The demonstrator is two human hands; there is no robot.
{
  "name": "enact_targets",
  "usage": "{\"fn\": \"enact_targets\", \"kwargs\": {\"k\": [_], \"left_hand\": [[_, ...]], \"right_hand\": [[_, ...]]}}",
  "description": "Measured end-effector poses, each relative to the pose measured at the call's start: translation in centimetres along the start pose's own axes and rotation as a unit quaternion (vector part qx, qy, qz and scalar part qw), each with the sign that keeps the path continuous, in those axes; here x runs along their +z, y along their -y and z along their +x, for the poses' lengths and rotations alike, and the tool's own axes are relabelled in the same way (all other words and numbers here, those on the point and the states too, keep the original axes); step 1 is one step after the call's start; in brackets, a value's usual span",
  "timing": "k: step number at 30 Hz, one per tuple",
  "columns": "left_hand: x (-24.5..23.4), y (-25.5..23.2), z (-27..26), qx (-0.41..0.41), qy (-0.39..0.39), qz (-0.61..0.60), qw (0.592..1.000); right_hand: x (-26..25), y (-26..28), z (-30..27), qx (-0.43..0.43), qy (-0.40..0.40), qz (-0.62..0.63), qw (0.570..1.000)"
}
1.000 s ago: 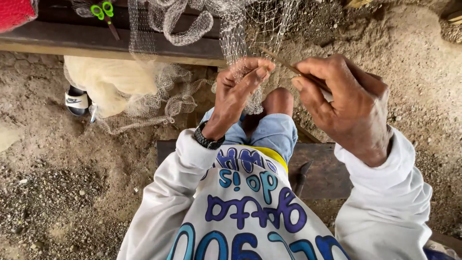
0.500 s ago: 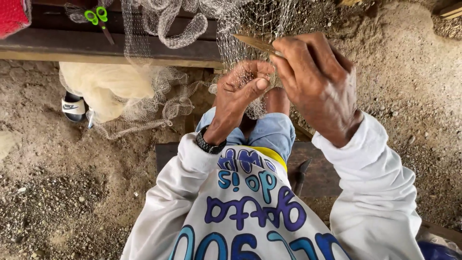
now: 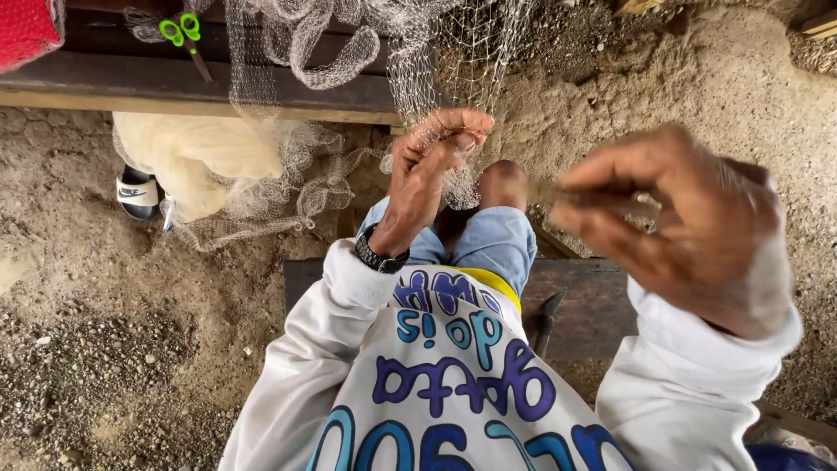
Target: Repairing or weaving a fine-mesh fishing net using a shuttle tool and scissors.
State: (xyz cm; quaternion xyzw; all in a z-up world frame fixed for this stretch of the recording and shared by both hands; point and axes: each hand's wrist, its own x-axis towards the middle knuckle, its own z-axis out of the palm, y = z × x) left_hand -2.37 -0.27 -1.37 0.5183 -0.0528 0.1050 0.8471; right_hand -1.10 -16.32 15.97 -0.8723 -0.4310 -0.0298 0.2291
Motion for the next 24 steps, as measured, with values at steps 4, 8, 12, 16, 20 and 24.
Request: {"fn": "enact_targets", "kwargs": {"k": [4,8,12,16,20,24], "left_hand": [[-0.3,1.4,0.0,0.013,0.021,0.004,1.000],[-1.5,4.7,-0.1,-0.050,0.061,0.005,0.997],[-0.7,2.3,0.4,0.053,0.043,-0.027,0.997],[-1.2,2.0,0.5,-0.163,0.034,0.097,0.981],[-1.9,5.0,1.0,-0.017,-0.013,0.042,0.999],[-1.2,3.6,1.2,-0.008,-0.004,0.077,0.997]], "right_hand": [[-1.8,-0.2,0.7,0.008,0.149,0.275,0.950],[-2.5,0.8,2.2,0.065,0.229,0.302,0.923],[-0.2,-1.7,0.4,-0.092,0.156,0.351,0.919],[-2.4,-1.6,-0.7,-0.051,0.204,0.401,0.892],[-0.8,1.0,-0.2,0.098,0.238,0.114,0.960],[4.0,-0.1,-0.4,-0.087,0.208,0.254,0.940]]}}
